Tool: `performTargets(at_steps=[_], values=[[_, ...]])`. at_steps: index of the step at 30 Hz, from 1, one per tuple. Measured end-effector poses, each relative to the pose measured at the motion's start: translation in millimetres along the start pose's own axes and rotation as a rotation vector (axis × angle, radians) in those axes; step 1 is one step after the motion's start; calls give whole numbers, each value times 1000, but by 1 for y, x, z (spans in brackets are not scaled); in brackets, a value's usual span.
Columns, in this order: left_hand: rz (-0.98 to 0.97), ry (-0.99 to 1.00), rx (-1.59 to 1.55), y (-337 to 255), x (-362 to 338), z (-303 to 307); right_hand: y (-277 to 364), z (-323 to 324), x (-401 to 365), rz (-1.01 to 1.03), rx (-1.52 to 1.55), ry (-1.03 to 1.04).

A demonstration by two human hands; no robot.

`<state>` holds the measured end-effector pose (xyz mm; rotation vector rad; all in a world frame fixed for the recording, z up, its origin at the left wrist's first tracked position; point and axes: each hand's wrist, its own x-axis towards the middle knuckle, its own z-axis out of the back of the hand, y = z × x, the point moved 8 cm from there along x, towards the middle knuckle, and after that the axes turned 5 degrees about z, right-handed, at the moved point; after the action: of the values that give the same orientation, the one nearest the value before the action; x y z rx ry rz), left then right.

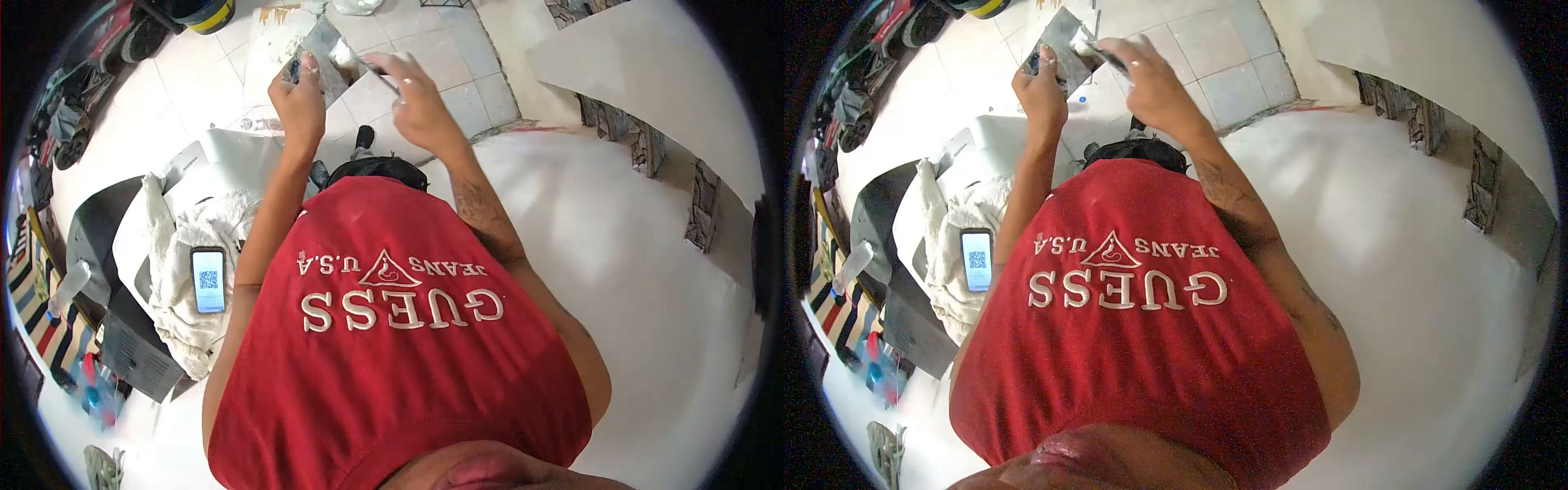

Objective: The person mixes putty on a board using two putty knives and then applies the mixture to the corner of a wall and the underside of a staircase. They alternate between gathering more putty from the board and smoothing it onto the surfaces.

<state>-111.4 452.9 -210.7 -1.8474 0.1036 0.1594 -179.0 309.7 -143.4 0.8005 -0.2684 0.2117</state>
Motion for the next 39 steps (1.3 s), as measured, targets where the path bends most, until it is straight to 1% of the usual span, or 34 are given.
performTargets(at_steps=[3,6,7,9,10,12,14,16,17,18,19,22,23,24,26,27,28,29,30,31,32,33,34,35,36,38,39], values=[[-101,21,55,-14,-10,-12,5,-21,-5,-78,-100,65],[-142,50,169,-6,1,-3,-4,-32,-18,-133,16,276],[-134,43,162,-11,6,-3,-6,-36,-23,-68,60,412],[-99,33,151,-23,9,-2,-10,-25,-25,30,111,406],[-41,53,109,-22,8,-3,-10,-17,-26,87,132,407],[58,82,15,-21,10,-4,-5,24,-12,27,225,237],[213,100,-131,-12,3,-9,-6,53,-9,-92,280,69],[342,101,-273,-11,-8,-18,-5,64,-8,-128,268,2],[363,150,-351,-8,-9,-22,1,63,-7,-128,275,-35],[393,182,-363,-6,-11,-27,4,65,-7,-127,286,-65],[424,208,-376,-4,-15,-30,6,62,-6,-14,181,-11],[537,217,-463,0,-24,-32,18,45,-2,144,-66,43],[562,204,-483,1,-23,-30,20,42,-1,164,-42,9],[588,195,-502,3,-22,-29,16,36,-2,142,-69,27],[579,176,-557,14,-14,-16,1,27,-13,94,-130,56],[573,169,-584,19,-11,-12,-25,12,-26,17,-147,178],[501,150,-550,8,-6,-8,-60,-4,-42,-55,-164,294],[437,132,-514,-7,-4,-4,-82,-16,-54,-135,-179,411],[373,100,-486,-23,-6,0,-79,-7,-50,-118,-147,317],[288,115,-360,-44,-11,-3,-74,5,-41,-87,-117,233],[214,112,-239,-45,-7,1,-65,15,-34,-63,-83,149],[155,117,-106,-40,-3,4,-30,35,-23,-38,-102,23],[94,132,30,-35,0,3,-3,40,-15,10,-104,22],[-34,99,-6,-32,3,-1,19,46,-5,65,-112,6],[-58,116,26,-36,1,-7,33,48,1,115,-124,-14],[-90,152,82,-45,-13,-18,36,38,3,83,-93,-28],[-81,130,65,-51,-19,-22,30,31,3,63,-95,-30]])
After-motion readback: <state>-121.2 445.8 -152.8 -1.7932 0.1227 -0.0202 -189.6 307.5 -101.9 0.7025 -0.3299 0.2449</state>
